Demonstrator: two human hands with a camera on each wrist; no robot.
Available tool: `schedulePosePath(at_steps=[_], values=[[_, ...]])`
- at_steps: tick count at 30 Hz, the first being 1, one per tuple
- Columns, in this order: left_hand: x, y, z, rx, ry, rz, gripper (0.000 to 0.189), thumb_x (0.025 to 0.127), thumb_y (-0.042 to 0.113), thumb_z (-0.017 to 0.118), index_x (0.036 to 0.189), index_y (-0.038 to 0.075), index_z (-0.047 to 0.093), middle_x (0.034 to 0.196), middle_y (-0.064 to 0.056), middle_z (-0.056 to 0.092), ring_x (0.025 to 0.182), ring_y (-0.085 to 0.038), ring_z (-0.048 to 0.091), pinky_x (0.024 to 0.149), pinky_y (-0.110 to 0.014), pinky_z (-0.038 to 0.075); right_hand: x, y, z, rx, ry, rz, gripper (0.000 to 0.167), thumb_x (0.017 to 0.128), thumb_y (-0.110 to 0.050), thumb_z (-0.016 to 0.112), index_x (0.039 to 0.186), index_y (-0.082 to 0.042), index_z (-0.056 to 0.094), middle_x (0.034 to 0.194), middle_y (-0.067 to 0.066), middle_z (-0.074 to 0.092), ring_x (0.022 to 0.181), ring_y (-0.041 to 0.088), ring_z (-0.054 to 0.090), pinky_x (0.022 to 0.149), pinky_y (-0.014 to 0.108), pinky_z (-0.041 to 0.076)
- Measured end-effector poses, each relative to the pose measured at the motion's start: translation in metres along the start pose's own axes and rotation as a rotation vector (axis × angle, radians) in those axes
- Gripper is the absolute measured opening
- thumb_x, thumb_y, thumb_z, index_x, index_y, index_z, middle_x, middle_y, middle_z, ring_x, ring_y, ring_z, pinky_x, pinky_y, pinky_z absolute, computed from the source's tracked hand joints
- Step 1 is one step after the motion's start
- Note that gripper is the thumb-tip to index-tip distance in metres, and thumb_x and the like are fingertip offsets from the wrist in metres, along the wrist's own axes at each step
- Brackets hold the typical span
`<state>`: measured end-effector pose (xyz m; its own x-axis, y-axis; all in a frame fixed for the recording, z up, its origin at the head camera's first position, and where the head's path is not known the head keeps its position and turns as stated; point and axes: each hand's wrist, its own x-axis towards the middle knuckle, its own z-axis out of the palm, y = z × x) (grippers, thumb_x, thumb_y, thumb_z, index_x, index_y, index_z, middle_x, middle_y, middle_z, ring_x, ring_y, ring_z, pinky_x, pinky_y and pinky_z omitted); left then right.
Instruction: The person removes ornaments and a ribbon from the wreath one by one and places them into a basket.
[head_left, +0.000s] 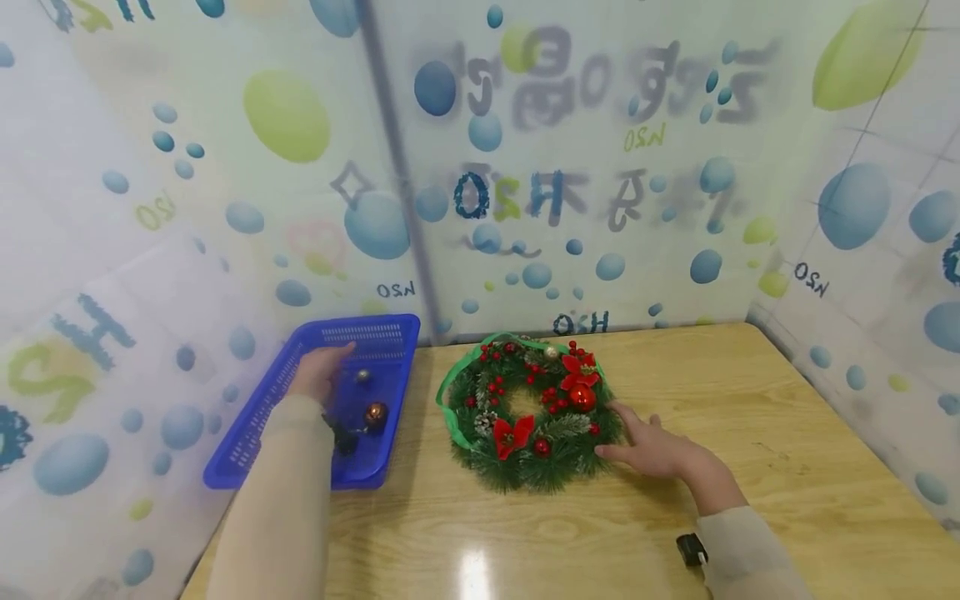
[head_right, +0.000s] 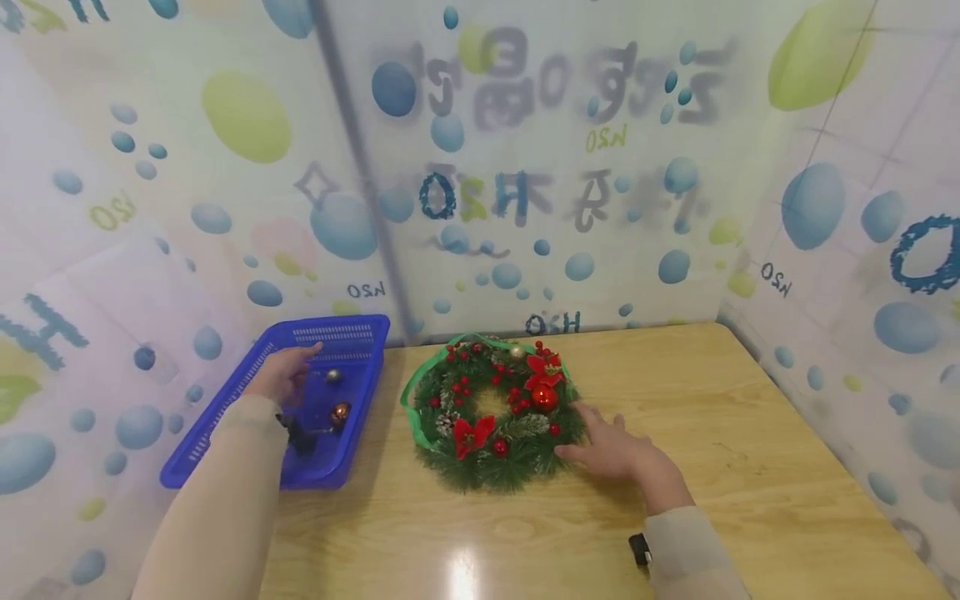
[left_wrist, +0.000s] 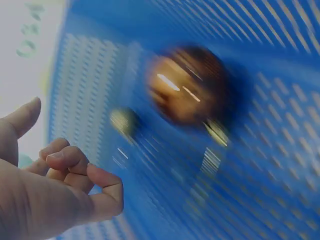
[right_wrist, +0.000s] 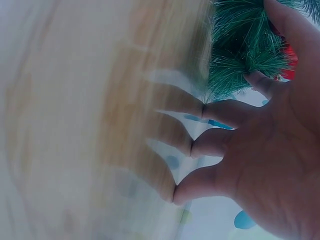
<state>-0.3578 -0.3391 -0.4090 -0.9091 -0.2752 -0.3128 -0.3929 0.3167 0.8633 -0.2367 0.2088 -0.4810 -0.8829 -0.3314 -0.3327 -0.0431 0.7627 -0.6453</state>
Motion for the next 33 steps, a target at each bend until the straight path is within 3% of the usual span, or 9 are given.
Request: schedulePosePath(at_steps=[1, 3, 7, 9, 11, 14, 17, 21, 33], values=[[-0.005, 0.013, 0.002, 0.017, -0.031, 0.019, 0.068, 0.109, 0.044, 0.059, 0.162, 0.005, 0.042, 0.146, -0.023, 0.054, 0.117, -0.031, 0.058, 0.108, -0.048, 0.051, 0.000, 0.000, -0.001, 0.000, 0.001, 0.000, 0.101, 0.102, -0.063, 0.062, 0.171, -0.014, 0.007, 0.174, 0.033, 0.008, 0.153, 0.069, -0.016, 0.109, 0.092, 0.012], [-0.012, 0.039, 0.012, 0.016, -0.039, 0.045, 0.071, 0.108, 0.049, 0.059, 0.164, 0.012, 0.039, 0.141, -0.015, 0.052, 0.100, -0.019, 0.050, 0.093, -0.039, 0.050, -0.001, -0.001, -0.001, -0.001, 0.002, -0.001, 0.102, 0.102, -0.062, 0.062, 0.171, -0.012, 0.007, 0.174, 0.034, 0.008, 0.152, 0.070, -0.016, 0.110, 0.091, 0.012], [-0.032, 0.092, 0.037, -0.104, -0.117, 0.112, 0.075, 0.108, 0.046, 0.060, 0.170, 0.020, 0.025, 0.164, -0.013, 0.038, 0.105, -0.013, 0.046, 0.090, -0.032, 0.042, -0.002, -0.001, -0.002, -0.003, 0.000, -0.001, 0.102, 0.102, -0.062, 0.063, 0.171, -0.012, 0.007, 0.174, 0.035, 0.009, 0.152, 0.070, -0.017, 0.110, 0.090, 0.013], [-0.043, 0.113, 0.053, -0.187, -0.169, 0.154, 0.074, 0.108, 0.042, 0.061, 0.170, 0.020, 0.026, 0.149, -0.010, 0.048, 0.095, -0.011, 0.044, 0.083, -0.030, 0.040, -0.002, -0.002, -0.002, -0.002, 0.000, -0.001, 0.102, 0.102, -0.062, 0.063, 0.171, -0.012, 0.007, 0.173, 0.035, 0.009, 0.152, 0.070, -0.016, 0.111, 0.090, 0.014], [-0.053, 0.129, 0.068, -0.256, -0.231, 0.187, 0.071, 0.108, 0.041, 0.062, 0.168, 0.019, 0.029, 0.118, -0.002, 0.055, 0.082, -0.010, 0.041, 0.076, -0.029, 0.040, -0.001, -0.002, -0.003, 0.003, 0.000, -0.003, 0.102, 0.102, -0.062, 0.063, 0.171, -0.012, 0.007, 0.173, 0.035, 0.010, 0.152, 0.070, -0.016, 0.110, 0.090, 0.014], [-0.064, 0.141, 0.092, -0.328, -0.306, 0.207, 0.069, 0.107, 0.041, 0.063, 0.165, 0.020, 0.033, 0.081, 0.006, 0.037, 0.066, -0.011, 0.031, 0.069, -0.029, 0.039, -0.001, -0.003, -0.002, 0.008, -0.003, 0.000, 0.102, 0.102, -0.062, 0.063, 0.171, -0.013, 0.006, 0.174, 0.034, 0.008, 0.153, 0.069, -0.017, 0.111, 0.090, 0.014], [-0.072, 0.144, 0.113, -0.340, -0.380, 0.213, 0.068, 0.108, 0.041, 0.062, 0.166, 0.019, 0.032, 0.071, 0.008, 0.034, 0.060, -0.010, 0.029, 0.068, -0.029, 0.039, -0.001, -0.004, -0.002, 0.004, -0.005, -0.003, 0.102, 0.102, -0.062, 0.062, 0.171, -0.013, 0.005, 0.174, 0.035, 0.008, 0.152, 0.069, -0.017, 0.110, 0.090, 0.015], [-0.075, 0.136, 0.137, -0.336, -0.445, 0.189, 0.066, 0.108, 0.041, 0.063, 0.162, 0.017, 0.036, 0.071, 0.008, 0.033, 0.057, -0.009, 0.028, 0.067, -0.030, 0.038, -0.001, -0.005, -0.003, -0.002, 0.002, -0.005, 0.102, 0.101, -0.062, 0.063, 0.171, -0.013, 0.006, 0.173, 0.035, 0.010, 0.152, 0.070, -0.016, 0.109, 0.091, 0.016], [-0.068, 0.087, 0.194, -0.253, -0.555, 0.154, 0.053, 0.110, 0.028, 0.061, 0.160, 0.015, 0.046, 0.068, 0.007, 0.032, 0.057, -0.012, 0.023, 0.066, -0.033, 0.028, -0.002, -0.003, -0.001, 0.002, 0.000, -0.002, 0.102, 0.101, -0.062, 0.063, 0.171, -0.013, 0.007, 0.173, 0.036, 0.012, 0.152, 0.070, -0.015, 0.109, 0.091, 0.015]])
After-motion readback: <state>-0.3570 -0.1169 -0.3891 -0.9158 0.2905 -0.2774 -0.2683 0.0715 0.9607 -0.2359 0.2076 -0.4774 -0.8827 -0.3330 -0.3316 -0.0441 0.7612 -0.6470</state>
